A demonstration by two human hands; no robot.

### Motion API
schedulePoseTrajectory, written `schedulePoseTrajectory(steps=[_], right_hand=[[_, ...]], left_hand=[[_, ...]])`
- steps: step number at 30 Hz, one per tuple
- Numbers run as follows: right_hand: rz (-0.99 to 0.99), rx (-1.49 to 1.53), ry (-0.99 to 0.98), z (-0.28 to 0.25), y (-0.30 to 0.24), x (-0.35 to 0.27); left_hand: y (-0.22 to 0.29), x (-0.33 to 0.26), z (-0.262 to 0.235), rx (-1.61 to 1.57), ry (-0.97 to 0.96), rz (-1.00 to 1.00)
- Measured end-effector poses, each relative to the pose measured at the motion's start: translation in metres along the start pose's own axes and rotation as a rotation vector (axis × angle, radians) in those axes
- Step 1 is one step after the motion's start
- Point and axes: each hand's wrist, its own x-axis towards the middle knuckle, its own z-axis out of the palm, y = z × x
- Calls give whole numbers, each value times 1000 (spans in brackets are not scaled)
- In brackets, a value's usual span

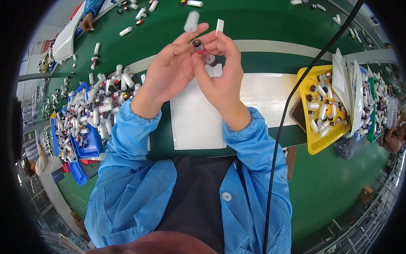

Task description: Assembling small electronic components with tape and plastic housings on a production line.

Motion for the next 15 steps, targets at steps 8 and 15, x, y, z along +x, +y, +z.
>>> schedulePoseTrajectory(steps=[8, 15], right_hand=[[155, 129, 29, -1, 6, -5], [58, 104, 20, -2, 5, 1]], left_hand=[[2, 1, -26, 614, 73, 144], [11, -1, -32, 669, 80, 177]])
